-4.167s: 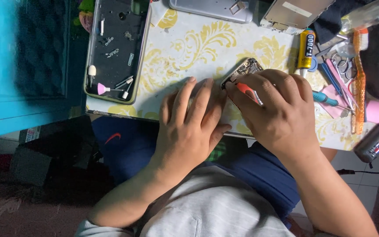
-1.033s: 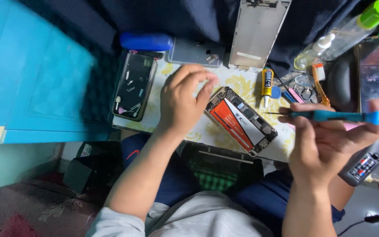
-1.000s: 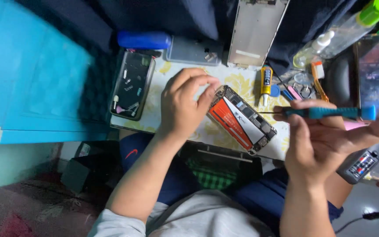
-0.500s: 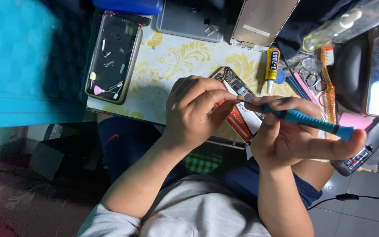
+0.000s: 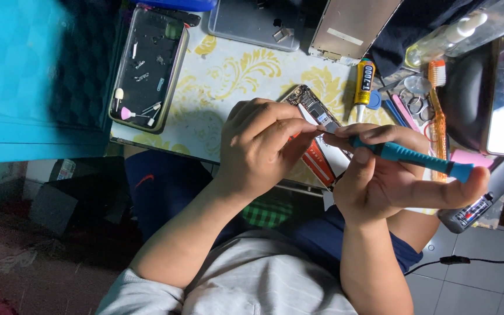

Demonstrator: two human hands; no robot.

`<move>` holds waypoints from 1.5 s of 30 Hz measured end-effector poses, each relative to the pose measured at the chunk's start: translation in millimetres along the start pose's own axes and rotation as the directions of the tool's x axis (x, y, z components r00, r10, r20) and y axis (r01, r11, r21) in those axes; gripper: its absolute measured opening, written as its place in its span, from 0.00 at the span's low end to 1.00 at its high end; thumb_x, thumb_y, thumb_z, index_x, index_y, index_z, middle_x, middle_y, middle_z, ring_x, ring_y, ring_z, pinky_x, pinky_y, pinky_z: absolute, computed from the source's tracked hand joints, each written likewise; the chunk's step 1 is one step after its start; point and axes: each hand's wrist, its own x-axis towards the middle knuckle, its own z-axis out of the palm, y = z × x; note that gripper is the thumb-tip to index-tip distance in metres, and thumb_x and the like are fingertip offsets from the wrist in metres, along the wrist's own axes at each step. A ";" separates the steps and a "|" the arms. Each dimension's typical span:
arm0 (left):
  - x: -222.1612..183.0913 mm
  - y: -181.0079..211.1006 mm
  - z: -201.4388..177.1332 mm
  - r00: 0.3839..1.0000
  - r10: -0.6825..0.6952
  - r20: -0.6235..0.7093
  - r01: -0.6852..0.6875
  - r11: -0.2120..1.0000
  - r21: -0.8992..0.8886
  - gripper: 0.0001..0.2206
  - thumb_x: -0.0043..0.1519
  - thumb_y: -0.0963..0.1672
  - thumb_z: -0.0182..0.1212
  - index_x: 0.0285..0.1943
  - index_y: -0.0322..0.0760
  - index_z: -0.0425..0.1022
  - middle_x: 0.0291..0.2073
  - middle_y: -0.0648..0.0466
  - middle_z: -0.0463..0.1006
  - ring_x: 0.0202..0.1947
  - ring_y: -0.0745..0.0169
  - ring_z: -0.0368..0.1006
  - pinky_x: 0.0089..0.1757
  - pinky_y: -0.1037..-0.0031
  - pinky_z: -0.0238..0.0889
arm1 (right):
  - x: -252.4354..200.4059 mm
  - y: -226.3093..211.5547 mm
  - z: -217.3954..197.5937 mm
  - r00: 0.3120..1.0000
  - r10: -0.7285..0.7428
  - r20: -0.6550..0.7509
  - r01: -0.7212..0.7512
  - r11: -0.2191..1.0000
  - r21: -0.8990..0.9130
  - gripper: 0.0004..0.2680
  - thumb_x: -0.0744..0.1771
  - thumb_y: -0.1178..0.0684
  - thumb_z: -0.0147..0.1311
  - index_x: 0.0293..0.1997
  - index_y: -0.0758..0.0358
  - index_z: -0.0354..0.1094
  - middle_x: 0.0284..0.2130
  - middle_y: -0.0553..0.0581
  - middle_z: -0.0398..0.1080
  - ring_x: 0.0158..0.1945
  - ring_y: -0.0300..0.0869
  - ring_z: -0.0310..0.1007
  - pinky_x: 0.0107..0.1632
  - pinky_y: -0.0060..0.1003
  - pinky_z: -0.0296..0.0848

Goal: Repairing the internal components of a smartphone using a precision screwdriver on a low work surface.

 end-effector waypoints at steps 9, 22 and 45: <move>-1.0 0.5 -0.1 1.000 -0.012 0.002 0.012 1.000 -0.023 0.01 0.67 0.40 0.64 0.43 0.37 0.77 0.39 0.52 0.78 0.35 0.52 0.74 0.42 0.63 0.65 | -13.9 29.4 1.6 1.000 0.007 0.006 -0.007 1.000 -0.002 0.31 0.73 0.68 0.43 0.76 0.21 0.39 0.40 0.81 0.61 0.26 0.69 0.73 0.45 0.72 0.83; -1.2 -1.0 -0.5 1.000 0.001 0.025 -0.001 1.000 -0.011 0.03 0.66 0.40 0.67 0.44 0.37 0.77 0.40 0.52 0.78 0.36 0.52 0.74 0.42 0.63 0.66 | -57.6 111.6 -10.1 1.000 0.010 0.011 -0.010 1.000 -0.014 0.31 0.73 0.69 0.42 0.76 0.21 0.39 0.40 0.82 0.61 0.27 0.69 0.73 0.49 0.72 0.82; -3.6 1.4 -2.8 1.000 -0.012 0.023 0.011 1.000 0.018 0.04 0.69 0.42 0.64 0.49 0.37 0.76 0.43 0.50 0.77 0.39 0.51 0.76 0.44 0.62 0.69 | 3.2 -5.5 2.8 0.999 0.016 0.035 -0.015 1.000 -0.020 0.31 0.74 0.69 0.42 0.76 0.21 0.40 0.40 0.83 0.62 0.29 0.71 0.73 0.57 0.73 0.79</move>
